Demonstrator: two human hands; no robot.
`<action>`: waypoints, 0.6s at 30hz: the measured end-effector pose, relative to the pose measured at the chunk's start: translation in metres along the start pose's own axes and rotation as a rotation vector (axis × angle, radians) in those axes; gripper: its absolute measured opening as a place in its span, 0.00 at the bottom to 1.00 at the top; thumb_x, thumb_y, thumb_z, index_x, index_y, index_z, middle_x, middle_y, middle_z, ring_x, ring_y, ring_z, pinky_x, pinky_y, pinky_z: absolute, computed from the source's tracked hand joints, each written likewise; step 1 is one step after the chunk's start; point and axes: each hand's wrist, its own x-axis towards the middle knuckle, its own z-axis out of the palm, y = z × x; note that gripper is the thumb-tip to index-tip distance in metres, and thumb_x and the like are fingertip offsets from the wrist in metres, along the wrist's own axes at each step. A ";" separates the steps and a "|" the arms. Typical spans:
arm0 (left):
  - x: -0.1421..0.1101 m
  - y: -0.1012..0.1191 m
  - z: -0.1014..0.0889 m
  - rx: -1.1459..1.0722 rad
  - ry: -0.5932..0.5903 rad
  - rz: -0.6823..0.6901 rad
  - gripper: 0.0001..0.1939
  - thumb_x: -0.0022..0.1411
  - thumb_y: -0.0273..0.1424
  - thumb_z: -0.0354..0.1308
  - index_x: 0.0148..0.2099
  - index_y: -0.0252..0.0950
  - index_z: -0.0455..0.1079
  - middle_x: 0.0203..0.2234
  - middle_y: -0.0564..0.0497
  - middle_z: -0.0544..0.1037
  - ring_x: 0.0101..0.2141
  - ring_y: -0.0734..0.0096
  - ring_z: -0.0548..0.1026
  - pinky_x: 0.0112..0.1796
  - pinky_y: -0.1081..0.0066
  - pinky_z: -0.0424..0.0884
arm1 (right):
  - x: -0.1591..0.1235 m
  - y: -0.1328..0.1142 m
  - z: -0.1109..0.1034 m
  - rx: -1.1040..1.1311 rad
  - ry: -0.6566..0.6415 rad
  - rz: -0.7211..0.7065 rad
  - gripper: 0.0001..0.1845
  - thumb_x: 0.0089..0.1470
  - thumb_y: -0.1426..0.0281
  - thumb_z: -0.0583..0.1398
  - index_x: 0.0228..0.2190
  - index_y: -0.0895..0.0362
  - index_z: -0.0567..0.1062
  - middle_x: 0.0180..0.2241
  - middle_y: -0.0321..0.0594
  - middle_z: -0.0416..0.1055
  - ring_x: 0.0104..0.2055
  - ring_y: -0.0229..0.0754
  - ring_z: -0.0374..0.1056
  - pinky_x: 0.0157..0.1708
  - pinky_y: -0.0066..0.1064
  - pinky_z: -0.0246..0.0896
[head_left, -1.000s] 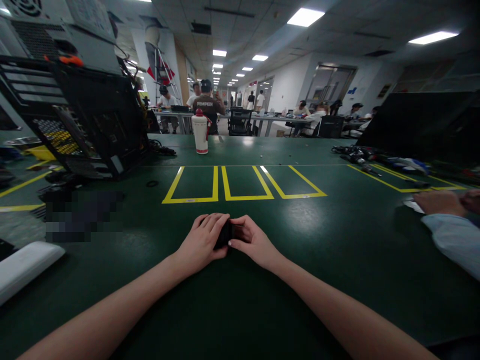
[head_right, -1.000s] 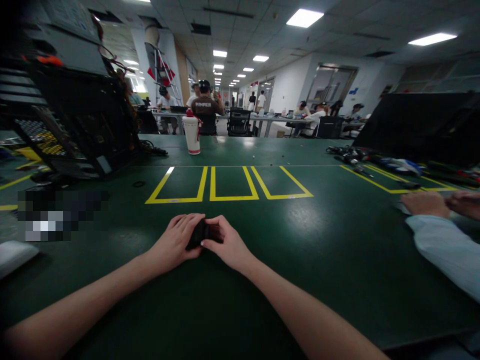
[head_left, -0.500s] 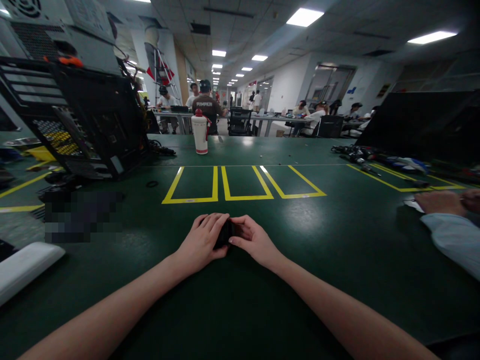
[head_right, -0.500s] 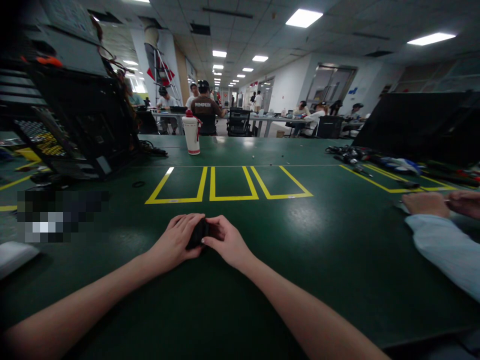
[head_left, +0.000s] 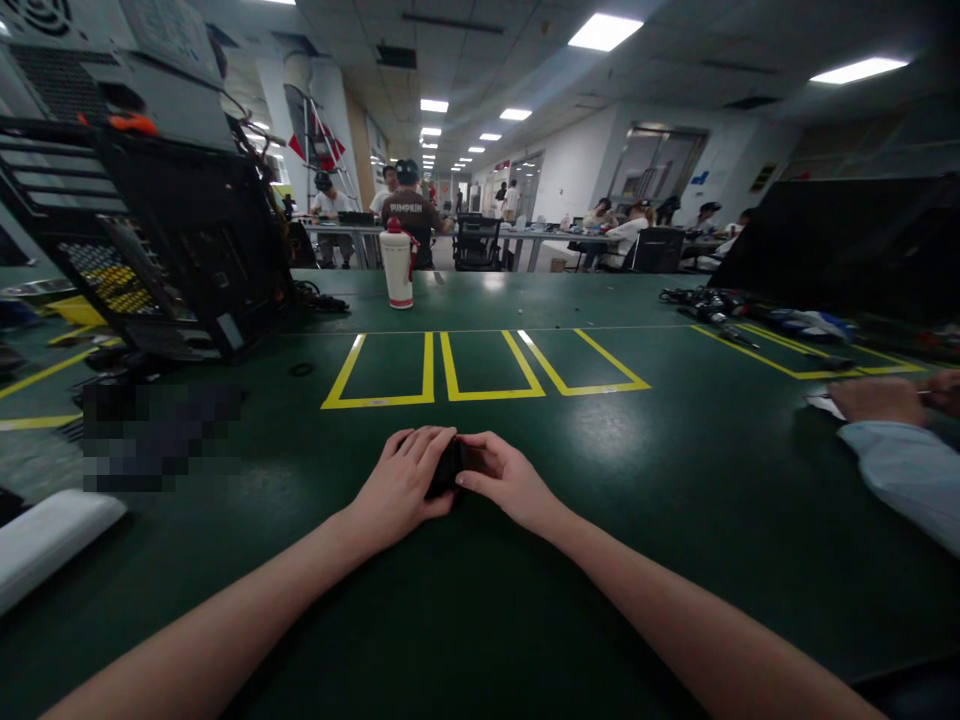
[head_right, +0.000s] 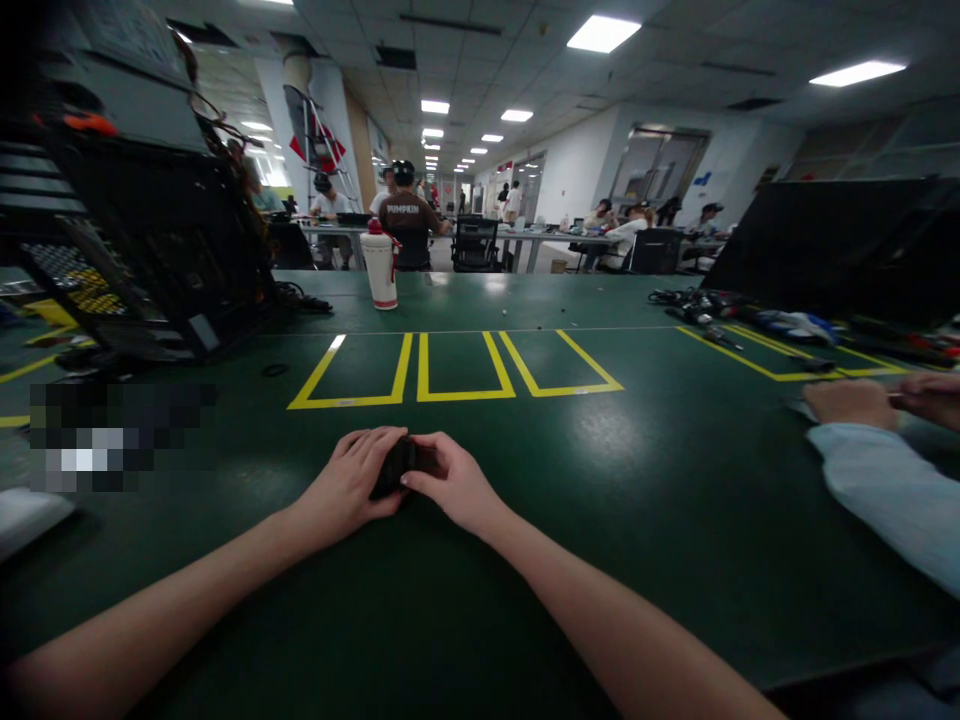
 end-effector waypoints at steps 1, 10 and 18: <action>0.000 0.000 0.000 0.001 -0.001 -0.001 0.32 0.52 0.34 0.55 0.57 0.36 0.46 0.50 0.44 0.63 0.49 0.59 0.62 0.50 0.55 0.55 | 0.000 0.001 0.000 0.017 -0.012 -0.008 0.20 0.43 0.76 0.61 0.40 0.54 0.63 0.43 0.38 0.65 0.49 0.41 0.62 0.52 0.40 0.56; 0.000 0.002 -0.004 0.000 -0.010 -0.008 0.32 0.52 0.34 0.54 0.56 0.36 0.46 0.49 0.44 0.63 0.49 0.58 0.62 0.50 0.55 0.55 | 0.001 -0.001 0.000 0.013 0.028 -0.039 0.16 0.44 0.72 0.61 0.37 0.54 0.65 0.40 0.37 0.66 0.45 0.41 0.65 0.47 0.40 0.60; 0.000 0.003 -0.003 0.003 -0.009 -0.006 0.32 0.52 0.33 0.55 0.56 0.35 0.47 0.49 0.43 0.63 0.49 0.59 0.62 0.50 0.56 0.55 | 0.000 0.001 -0.002 0.046 -0.033 -0.043 0.21 0.41 0.77 0.62 0.40 0.54 0.64 0.43 0.37 0.64 0.49 0.41 0.62 0.51 0.39 0.57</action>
